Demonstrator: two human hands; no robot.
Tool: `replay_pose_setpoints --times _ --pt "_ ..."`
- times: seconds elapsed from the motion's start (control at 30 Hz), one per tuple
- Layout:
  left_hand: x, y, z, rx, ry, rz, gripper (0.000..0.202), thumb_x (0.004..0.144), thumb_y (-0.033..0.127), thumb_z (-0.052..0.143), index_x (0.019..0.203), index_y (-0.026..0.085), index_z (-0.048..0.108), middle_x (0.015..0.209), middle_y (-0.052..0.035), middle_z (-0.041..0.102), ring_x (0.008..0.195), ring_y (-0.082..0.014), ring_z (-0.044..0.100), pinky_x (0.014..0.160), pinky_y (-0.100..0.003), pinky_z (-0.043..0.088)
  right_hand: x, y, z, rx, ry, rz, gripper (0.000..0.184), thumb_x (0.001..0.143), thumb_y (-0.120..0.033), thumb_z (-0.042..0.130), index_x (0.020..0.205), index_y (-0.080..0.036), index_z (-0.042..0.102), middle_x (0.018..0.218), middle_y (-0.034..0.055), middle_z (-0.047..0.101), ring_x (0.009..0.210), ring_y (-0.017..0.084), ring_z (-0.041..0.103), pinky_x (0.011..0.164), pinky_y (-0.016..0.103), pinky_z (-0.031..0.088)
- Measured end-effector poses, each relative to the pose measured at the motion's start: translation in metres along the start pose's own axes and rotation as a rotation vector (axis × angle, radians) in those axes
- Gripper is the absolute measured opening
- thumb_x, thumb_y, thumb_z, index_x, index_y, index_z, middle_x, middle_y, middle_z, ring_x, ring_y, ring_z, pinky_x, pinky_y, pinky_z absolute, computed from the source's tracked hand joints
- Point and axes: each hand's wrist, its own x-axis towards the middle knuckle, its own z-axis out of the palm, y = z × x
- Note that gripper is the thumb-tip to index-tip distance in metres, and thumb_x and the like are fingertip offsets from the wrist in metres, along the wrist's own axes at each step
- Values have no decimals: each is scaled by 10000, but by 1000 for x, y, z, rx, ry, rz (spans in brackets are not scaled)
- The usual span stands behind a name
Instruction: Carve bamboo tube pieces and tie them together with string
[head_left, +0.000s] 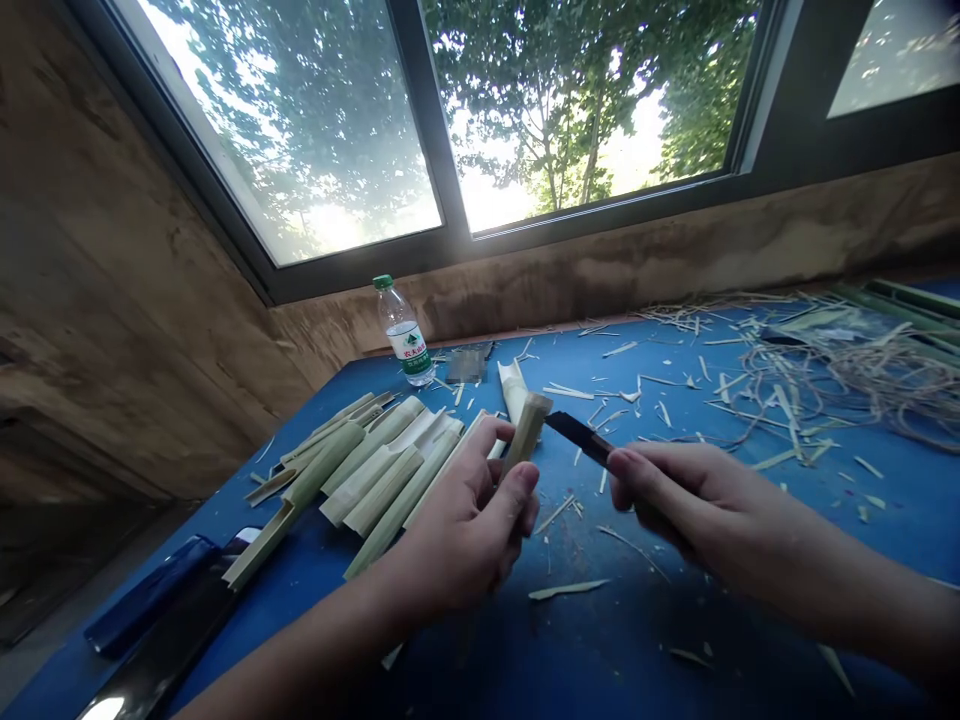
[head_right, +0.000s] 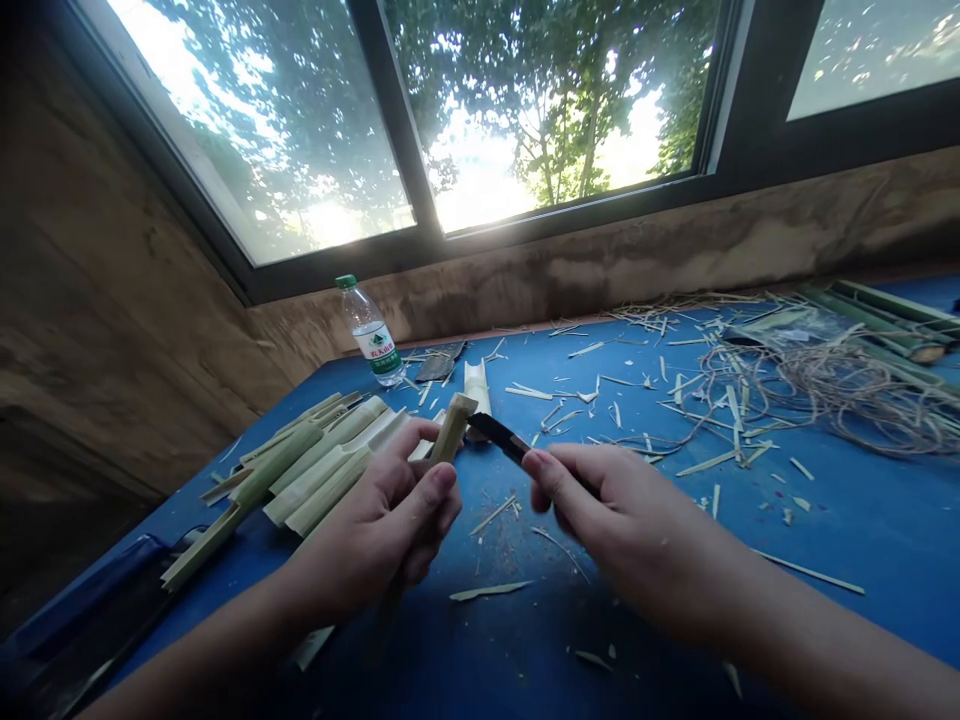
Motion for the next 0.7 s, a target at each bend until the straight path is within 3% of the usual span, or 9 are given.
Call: replay_pose_setpoints --times 0.07,0.13,0.2,0.27,0.37,0.43,0.53,0.63,0.7 --pt "-1 -3 2 22 52 80 295 1123 506 607 1253 294 447 795 94 520 502 -42 426 452 -140 399 0 -5 2 393 -245 279 660 1066 -826 403 1015 -242 707 641 -33 516 428 107 366 413 257 293" --pt "-2 -4 3 26 77 112 287 1125 507 610 1265 301 469 812 91 495 529 -36 404 466 -129 381 0 -7 2 501 -297 332 660 1049 -845 412 1038 -250 698 645 -38 507 413 101 330 399 254 275" --pt "-2 -3 2 2 62 83 280 1130 518 592 1253 303 462 787 97 487 499 -31 371 444 -123 356 0 -5 2 285 -162 160 595 1057 -786 493 956 -239 703 678 -1 564 479 126 424 454 270 325" --pt "-2 1 0 -42 0 18 271 1140 534 556 1218 302 438 748 107 490 444 -29 335 401 -121 325 0 0 0 -112 67 -120 497 1080 -676 558 925 -237 734 768 55 670 599 178 553 539 304 364" --pt "0 6 -5 -109 -94 -71 286 1141 564 521 1174 301 414 737 110 486 385 -32 284 336 -135 281 -2 7 -5 -640 350 -421 337 1115 -512 557 1120 -287 808 971 96 783 759 256 666 622 352 352" --pt "0 7 -7 -123 -112 -103 300 1132 573 532 1193 299 426 752 105 476 384 -32 270 328 -144 269 -4 8 -7 -773 437 -471 311 1112 -472 563 1214 -316 812 1039 100 797 846 291 697 648 361 355" --pt "1 2 -7 -50 -50 -64 325 1129 550 559 1327 310 462 800 82 498 444 -43 340 390 -158 324 -5 2 -5 -464 305 -282 390 1095 -580 569 1096 -275 811 859 84 745 723 242 663 593 328 371" --pt "1 -4 -3 85 50 63 390 1134 528 567 1450 317 479 826 63 493 525 -64 405 475 -184 382 -2 -6 1 244 -118 168 610 1057 -788 481 1001 -241 746 646 -2 585 429 133 458 426 272 320" --pt "0 -6 -1 150 102 136 418 1131 521 578 1480 306 499 826 55 488 562 -78 420 502 -199 384 -1 -8 4 541 -304 358 681 1029 -862 427 1043 -248 721 631 -33 549 354 107 365 363 264 292"
